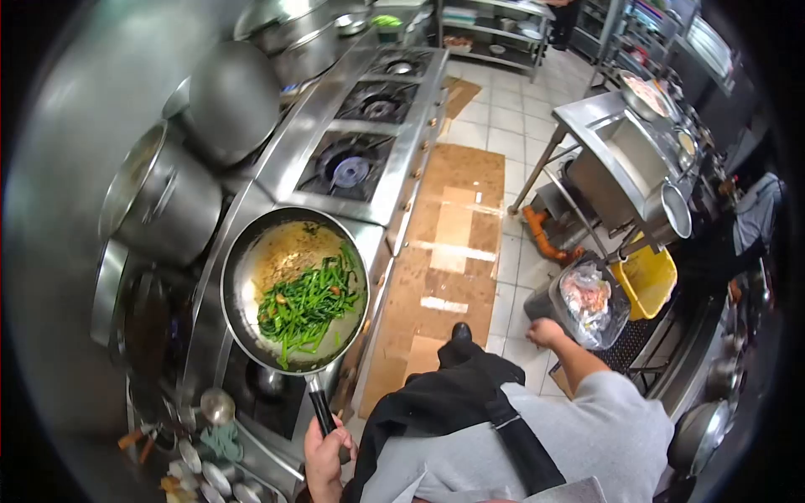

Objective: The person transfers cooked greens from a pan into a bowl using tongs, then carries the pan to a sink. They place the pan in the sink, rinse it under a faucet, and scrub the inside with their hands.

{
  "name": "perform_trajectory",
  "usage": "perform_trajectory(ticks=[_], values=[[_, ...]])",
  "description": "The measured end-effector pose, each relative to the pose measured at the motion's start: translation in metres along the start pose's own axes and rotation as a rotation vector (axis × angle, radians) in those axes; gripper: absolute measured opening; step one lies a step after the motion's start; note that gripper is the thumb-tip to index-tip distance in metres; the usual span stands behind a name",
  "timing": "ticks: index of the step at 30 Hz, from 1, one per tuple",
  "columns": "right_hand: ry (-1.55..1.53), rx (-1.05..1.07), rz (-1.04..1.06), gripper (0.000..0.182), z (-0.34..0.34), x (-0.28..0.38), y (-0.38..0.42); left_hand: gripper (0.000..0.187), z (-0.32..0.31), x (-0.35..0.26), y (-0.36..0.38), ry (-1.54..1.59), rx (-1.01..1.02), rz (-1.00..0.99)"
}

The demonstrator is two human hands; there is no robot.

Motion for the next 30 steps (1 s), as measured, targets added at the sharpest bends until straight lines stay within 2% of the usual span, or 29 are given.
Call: perform_trajectory(ticks=[3,5,6,8,10,11,13,16,18,21,23,25,27,28,30], values=[[-0.203,-0.068,-0.164,0.034,0.002,-0.091,-0.001,0.012,-0.056,-0.013,-0.09,0.082,0.109,0.046],[-0.336,-0.14,-0.185,0.023,-0.004,-0.153,-0.028,0.012,-0.104,-0.027,-0.14,0.036,0.226,0.107],[-0.342,-0.148,-0.178,0.023,0.012,-0.156,-0.027,0.012,-0.122,-0.031,-0.164,0.031,0.23,0.096],[-0.643,-0.181,-0.386,0.027,0.048,-0.154,0.005,0.011,-0.159,-0.042,-0.216,0.012,0.352,0.125],[-0.684,-0.277,-0.339,0.024,0.072,-0.155,-0.005,0.01,-0.193,-0.047,-0.259,-0.011,0.386,0.13],[-0.72,-0.368,-0.29,0.022,0.091,-0.149,-0.009,0.009,-0.208,-0.055,-0.278,-0.034,0.415,0.136],[-0.585,-0.458,-0.202,0.025,0.128,-0.123,-0.019,0.005,-0.239,-0.069,-0.312,-0.031,0.474,0.132],[-0.425,-0.526,-0.024,0.027,0.192,-0.068,-0.041,0.005,-0.278,-0.09,-0.37,-0.124,0.454,0.141],[-0.379,-0.592,0.086,0.024,0.253,-0.024,-0.052,0.007,-0.304,-0.104,-0.416,-0.069,0.496,0.143],[-0.379,-0.542,0.099,0.024,0.347,0.022,-0.087,0.009,-0.335,-0.127,-0.491,-0.045,0.536,0.128],[-0.317,-0.592,0.116,0.023,0.412,0.041,-0.112,0.01,-0.364,-0.148,-0.542,-0.056,0.568,0.122],[-0.313,-0.754,0.249,0.017,0.474,0.055,-0.134,0.009,-0.393,-0.173,-0.588,-0.074,0.611,0.129],[-0.351,-0.751,0.242,0.011,0.537,0.07,-0.141,0.008,-0.421,-0.199,-0.629,-0.156,0.617,0.161],[-0.282,-0.855,0.346,0.007,0.563,0.074,-0.14,0.008,-0.433,-0.209,-0.643,-0.132,0.651,0.169],[-0.366,-0.938,0.308,0.013,0.622,0.084,-0.139,0.009,-0.459,-0.234,-0.676,-0.1,0.71,0.195]])
Point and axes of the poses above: each hand's wrist, its own y-axis away from the middle knuckle, its own z-axis out of the back of the hand, x = y × z, the point moved 5 cm from there along -y, towards the middle knuckle, and after that the axes turned 5 degrees about x, right-handed, at the moved point
